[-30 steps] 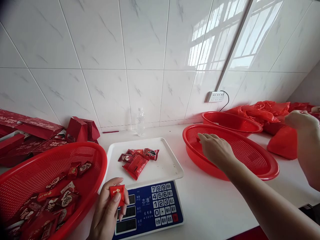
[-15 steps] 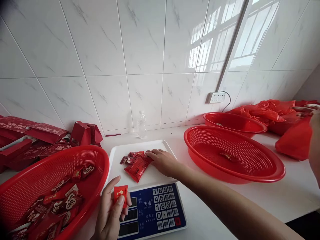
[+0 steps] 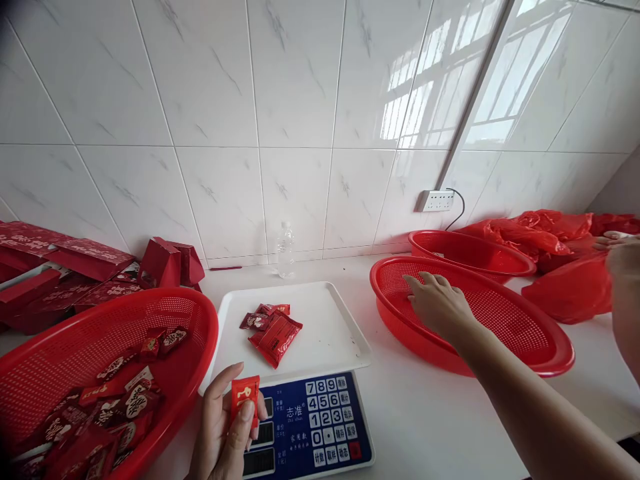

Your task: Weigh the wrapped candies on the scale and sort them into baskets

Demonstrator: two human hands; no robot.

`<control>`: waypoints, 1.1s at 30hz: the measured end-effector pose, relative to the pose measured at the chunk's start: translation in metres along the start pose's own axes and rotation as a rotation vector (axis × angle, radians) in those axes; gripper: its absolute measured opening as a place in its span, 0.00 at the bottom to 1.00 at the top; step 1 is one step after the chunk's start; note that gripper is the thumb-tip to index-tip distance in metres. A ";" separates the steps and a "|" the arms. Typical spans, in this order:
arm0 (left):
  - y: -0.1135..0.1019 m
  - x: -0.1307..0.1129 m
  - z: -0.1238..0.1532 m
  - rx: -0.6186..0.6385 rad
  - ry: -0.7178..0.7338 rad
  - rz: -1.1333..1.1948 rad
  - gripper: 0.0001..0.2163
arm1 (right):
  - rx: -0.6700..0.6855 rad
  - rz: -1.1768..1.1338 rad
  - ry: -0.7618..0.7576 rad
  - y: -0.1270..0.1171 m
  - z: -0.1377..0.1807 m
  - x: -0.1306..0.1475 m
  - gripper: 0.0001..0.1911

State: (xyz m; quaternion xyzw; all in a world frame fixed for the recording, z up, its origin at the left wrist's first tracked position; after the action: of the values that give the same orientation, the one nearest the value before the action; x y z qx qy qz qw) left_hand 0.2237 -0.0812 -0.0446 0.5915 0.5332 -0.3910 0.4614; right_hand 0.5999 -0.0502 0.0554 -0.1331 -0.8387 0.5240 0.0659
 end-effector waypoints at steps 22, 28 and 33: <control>-0.007 0.010 0.005 0.052 0.157 -0.145 0.20 | 0.156 -0.395 -0.832 0.001 0.058 0.212 0.22; -0.005 0.004 0.007 0.036 0.164 -0.129 0.18 | 0.006 -0.498 -0.708 -0.014 0.052 0.168 0.18; -0.005 0.004 0.008 0.044 0.149 -0.125 0.18 | -0.109 -0.572 -0.585 -0.028 0.050 0.136 0.19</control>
State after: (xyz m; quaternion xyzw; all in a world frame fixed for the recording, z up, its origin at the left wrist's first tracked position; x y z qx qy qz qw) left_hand 0.2197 -0.0873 -0.0510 0.5944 0.5932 -0.3857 0.3821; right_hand 0.4532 -0.0656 0.0545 0.2567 -0.8516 0.4552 -0.0396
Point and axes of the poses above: each hand's wrist, its own z-axis away from the middle knuckle, its own y-axis out of the palm, x = y × z, the point moved 6 cm from there along -z, towards the middle knuckle, and after that the axes turned 5 degrees about -x, right-handed, at the moved point
